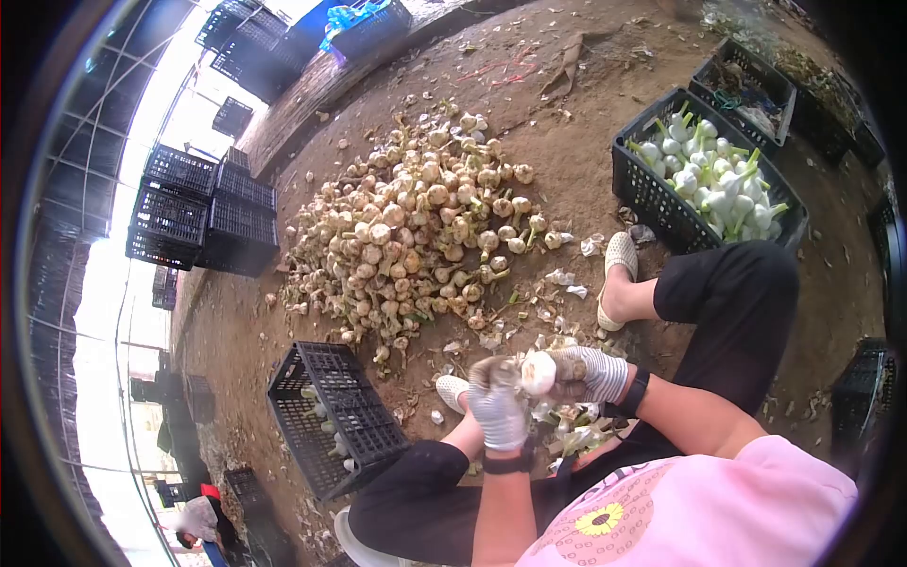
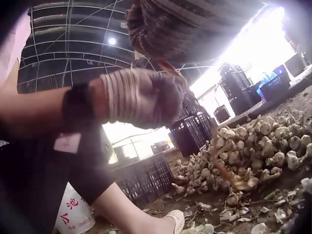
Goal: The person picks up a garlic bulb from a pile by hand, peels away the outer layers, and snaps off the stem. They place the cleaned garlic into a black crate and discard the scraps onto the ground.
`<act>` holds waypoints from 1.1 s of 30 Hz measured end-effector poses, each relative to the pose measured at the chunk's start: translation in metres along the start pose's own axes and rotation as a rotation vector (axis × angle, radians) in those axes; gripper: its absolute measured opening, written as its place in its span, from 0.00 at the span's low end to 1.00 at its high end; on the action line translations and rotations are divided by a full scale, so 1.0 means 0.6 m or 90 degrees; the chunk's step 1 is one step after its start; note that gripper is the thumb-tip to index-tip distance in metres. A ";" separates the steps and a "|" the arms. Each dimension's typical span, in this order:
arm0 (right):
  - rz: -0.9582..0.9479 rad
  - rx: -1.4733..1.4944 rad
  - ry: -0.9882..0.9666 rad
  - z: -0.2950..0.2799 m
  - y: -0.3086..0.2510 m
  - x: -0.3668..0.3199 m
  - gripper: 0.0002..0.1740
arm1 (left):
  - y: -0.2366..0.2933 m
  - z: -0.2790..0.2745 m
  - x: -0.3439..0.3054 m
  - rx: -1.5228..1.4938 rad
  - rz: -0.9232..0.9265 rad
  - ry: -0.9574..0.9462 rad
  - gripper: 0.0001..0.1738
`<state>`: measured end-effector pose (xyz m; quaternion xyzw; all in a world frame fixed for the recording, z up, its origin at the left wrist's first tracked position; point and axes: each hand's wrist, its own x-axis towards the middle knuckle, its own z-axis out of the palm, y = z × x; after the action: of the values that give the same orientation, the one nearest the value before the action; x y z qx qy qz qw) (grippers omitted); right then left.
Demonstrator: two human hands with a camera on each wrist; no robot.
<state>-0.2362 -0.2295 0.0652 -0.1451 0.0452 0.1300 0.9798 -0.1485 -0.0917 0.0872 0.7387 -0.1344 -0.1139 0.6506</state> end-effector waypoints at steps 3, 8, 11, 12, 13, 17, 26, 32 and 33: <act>-0.043 -0.159 0.032 -0.016 -0.001 -0.003 0.26 | -0.026 -0.010 0.026 -0.208 -0.203 0.124 0.06; -0.200 0.310 0.020 0.002 -0.116 -0.021 0.25 | -0.104 -0.019 0.043 -0.059 -0.159 -0.035 0.09; -0.388 0.150 -0.120 -0.025 -0.150 -0.028 0.27 | -0.147 -0.026 0.092 0.181 -0.290 -0.189 0.06; -0.389 0.164 0.004 -0.034 -0.146 -0.014 0.27 | -0.122 -0.006 0.111 0.247 -0.340 -0.195 0.08; -0.383 0.180 0.127 -0.045 -0.127 0.001 0.27 | -0.149 -0.005 0.137 0.250 -0.339 -0.196 0.08; -0.153 0.075 0.273 -0.076 -0.063 0.037 0.22 | -0.257 0.019 0.272 0.667 -0.106 -0.054 0.27; -0.106 -0.141 0.385 -0.156 -0.028 0.062 0.24 | -0.405 0.150 0.479 0.664 -0.181 -0.044 0.29; -0.119 -0.309 0.447 -0.168 -0.041 0.073 0.21 | -0.351 0.112 0.460 0.539 0.036 -0.037 0.11; -0.155 -0.471 0.469 -0.168 -0.042 0.076 0.23 | -0.316 0.105 0.428 0.575 0.141 -0.046 0.11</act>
<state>-0.1909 -0.2717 -0.0299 -0.5210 0.3201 -0.0372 0.7903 0.0803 -0.2170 -0.1070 0.9248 -0.2711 0.0006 0.2671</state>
